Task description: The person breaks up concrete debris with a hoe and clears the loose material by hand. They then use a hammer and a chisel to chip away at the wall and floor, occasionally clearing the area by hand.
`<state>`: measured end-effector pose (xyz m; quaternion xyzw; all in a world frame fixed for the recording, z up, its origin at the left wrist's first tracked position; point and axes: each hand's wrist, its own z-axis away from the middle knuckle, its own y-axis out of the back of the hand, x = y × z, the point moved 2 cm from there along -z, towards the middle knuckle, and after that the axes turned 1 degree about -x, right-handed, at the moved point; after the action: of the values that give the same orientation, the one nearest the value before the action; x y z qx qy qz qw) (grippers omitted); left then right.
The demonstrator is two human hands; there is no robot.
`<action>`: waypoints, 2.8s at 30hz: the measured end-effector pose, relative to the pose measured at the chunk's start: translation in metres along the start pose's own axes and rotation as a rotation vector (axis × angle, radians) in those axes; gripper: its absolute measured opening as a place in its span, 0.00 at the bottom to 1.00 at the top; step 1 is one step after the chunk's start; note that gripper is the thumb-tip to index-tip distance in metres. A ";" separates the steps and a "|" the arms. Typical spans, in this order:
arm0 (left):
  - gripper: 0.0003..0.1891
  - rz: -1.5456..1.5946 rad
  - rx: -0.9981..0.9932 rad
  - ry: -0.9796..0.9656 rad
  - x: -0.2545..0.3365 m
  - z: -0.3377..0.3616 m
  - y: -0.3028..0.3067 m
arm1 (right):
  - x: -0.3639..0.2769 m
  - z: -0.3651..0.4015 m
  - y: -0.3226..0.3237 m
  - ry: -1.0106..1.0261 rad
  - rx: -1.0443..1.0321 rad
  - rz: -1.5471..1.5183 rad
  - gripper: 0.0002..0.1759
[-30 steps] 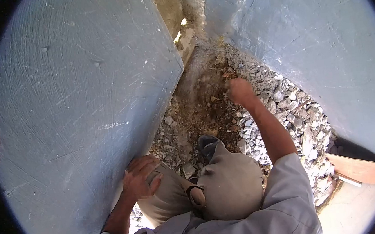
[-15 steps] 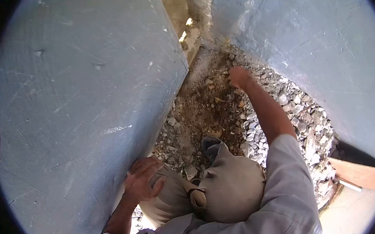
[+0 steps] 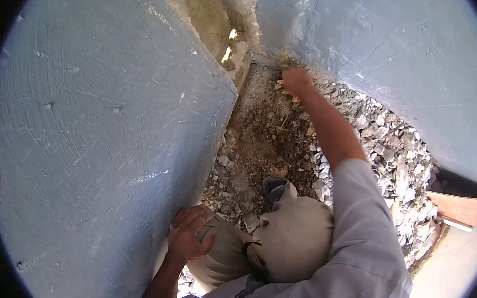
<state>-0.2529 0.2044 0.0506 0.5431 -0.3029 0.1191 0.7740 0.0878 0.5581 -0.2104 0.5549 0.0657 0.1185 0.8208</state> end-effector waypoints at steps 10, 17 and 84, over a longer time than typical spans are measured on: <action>0.20 -0.007 -0.007 0.018 -0.001 0.009 -0.002 | -0.032 0.171 -0.066 0.145 -0.291 -0.254 0.15; 0.19 -0.007 0.006 -0.019 0.002 0.004 0.001 | 0.016 0.112 0.076 -0.058 -0.022 -0.061 0.14; 0.20 -0.005 0.006 -0.010 -0.002 0.002 -0.003 | 0.014 0.025 -0.030 -0.149 -0.020 -0.248 0.14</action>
<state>-0.2537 0.2013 0.0475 0.5468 -0.3053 0.1153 0.7711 0.1109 0.5290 -0.2282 0.5414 0.0713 -0.0250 0.8374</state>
